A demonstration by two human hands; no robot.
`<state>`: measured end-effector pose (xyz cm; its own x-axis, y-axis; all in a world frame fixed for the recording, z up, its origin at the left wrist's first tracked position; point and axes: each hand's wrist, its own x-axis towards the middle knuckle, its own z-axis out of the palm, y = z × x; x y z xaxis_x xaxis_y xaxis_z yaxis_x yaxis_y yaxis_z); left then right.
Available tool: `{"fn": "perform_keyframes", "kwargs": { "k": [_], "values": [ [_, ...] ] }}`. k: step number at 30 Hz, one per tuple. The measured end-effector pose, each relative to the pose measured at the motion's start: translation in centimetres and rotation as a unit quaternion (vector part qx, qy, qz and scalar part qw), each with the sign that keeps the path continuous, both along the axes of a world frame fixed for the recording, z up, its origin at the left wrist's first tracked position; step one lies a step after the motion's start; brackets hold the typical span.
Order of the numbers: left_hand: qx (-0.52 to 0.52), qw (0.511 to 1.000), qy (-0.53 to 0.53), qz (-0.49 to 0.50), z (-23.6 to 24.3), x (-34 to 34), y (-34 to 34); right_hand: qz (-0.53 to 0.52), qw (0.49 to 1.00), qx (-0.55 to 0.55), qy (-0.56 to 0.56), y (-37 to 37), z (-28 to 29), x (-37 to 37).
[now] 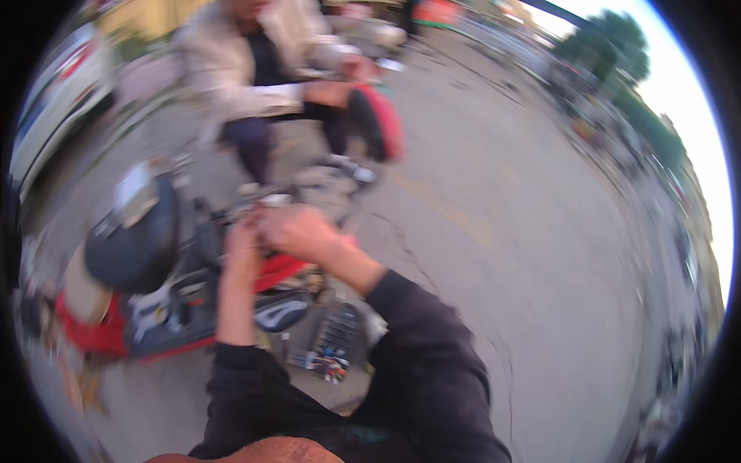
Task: The person repairs the wiring of a red electric scooter. They strip wire ends, twist them together, and wrap the connections with electrical tape. The person uses pliers and electrical tape to complete the repair.
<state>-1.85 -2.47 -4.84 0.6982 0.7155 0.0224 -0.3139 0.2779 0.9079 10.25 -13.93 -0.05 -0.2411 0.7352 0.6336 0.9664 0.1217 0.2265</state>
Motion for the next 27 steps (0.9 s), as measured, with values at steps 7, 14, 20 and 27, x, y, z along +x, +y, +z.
{"fn": "perform_keyframes", "kwargs": {
  "k": [7,14,20,27],
  "values": [
    [-0.021,0.999,0.025,-0.033,1.1,-2.1,0.7,-0.083,0.984,-0.081,0.138,1.5,-1.2,-1.2],
    [0.259,0.964,0.006,0.05,0.6,0.8,-3.0,-0.084,0.88,-0.127,0.45,-1.1,-6.4,7.3],
    [0.259,0.963,0.05,0.051,0.6,1.2,-3.2,-0.009,0.636,-0.174,0.752,-2.1,-7.5,8.2],
    [0.022,0.996,0.068,-0.057,-0.2,0.6,-0.4,-0.086,0.985,0.03,0.146,-1.4,-2.6,0.3]
  ]
}}
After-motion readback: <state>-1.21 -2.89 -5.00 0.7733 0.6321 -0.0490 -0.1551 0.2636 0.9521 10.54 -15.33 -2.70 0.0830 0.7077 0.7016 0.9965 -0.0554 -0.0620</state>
